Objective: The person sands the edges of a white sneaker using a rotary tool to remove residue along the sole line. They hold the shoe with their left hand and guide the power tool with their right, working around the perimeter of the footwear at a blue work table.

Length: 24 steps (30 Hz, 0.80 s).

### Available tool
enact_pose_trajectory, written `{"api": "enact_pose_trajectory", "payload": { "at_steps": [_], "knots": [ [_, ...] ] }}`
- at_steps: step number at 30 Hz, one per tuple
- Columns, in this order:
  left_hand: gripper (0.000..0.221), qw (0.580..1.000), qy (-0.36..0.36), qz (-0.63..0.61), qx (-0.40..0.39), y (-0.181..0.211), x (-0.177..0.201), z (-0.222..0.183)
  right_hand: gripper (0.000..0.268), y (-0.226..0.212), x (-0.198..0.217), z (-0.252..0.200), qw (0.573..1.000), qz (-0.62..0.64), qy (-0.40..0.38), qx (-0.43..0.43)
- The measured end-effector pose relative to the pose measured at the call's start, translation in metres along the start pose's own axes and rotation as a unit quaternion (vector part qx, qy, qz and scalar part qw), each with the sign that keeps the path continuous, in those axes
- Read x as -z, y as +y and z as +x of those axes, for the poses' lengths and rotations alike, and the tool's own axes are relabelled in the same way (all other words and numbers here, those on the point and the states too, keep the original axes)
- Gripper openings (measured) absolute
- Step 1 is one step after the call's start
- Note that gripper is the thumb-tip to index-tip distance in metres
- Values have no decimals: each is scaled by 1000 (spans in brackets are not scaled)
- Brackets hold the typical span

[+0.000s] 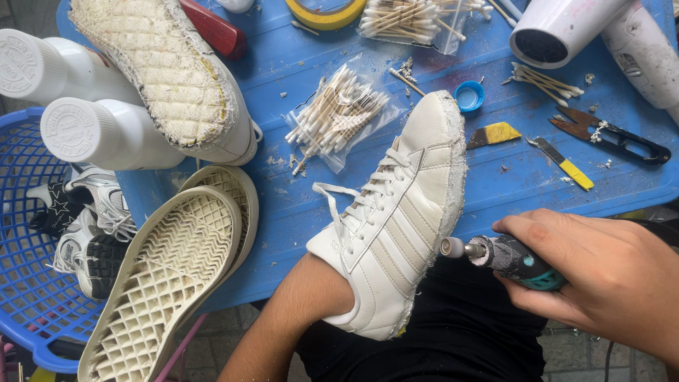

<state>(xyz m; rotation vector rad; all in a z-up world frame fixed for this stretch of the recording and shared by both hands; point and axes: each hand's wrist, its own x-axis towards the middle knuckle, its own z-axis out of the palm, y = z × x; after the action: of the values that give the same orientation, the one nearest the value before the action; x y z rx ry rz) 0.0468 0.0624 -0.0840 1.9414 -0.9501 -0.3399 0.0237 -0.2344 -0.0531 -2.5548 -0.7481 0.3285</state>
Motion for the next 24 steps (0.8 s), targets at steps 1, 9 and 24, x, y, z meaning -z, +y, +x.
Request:
{"api": "enact_pose_trajectory", "payload": {
  "at_steps": [1, 9, 24],
  "knots": [
    [83, 1000, 7, 6, -12, 1, -3, 6, 58, 0, -1, 0, 1000, -1, 0, 0],
    [82, 1000, 5, 13, -20, 6, -2, 12, 60, 7, -4, -2, 996, 1, -66, -54],
    [86, 998, 39, 31, -32, 7, -3, 12, 62, 7, -2, 2, 998, 15, -40, -52]
  ]
}}
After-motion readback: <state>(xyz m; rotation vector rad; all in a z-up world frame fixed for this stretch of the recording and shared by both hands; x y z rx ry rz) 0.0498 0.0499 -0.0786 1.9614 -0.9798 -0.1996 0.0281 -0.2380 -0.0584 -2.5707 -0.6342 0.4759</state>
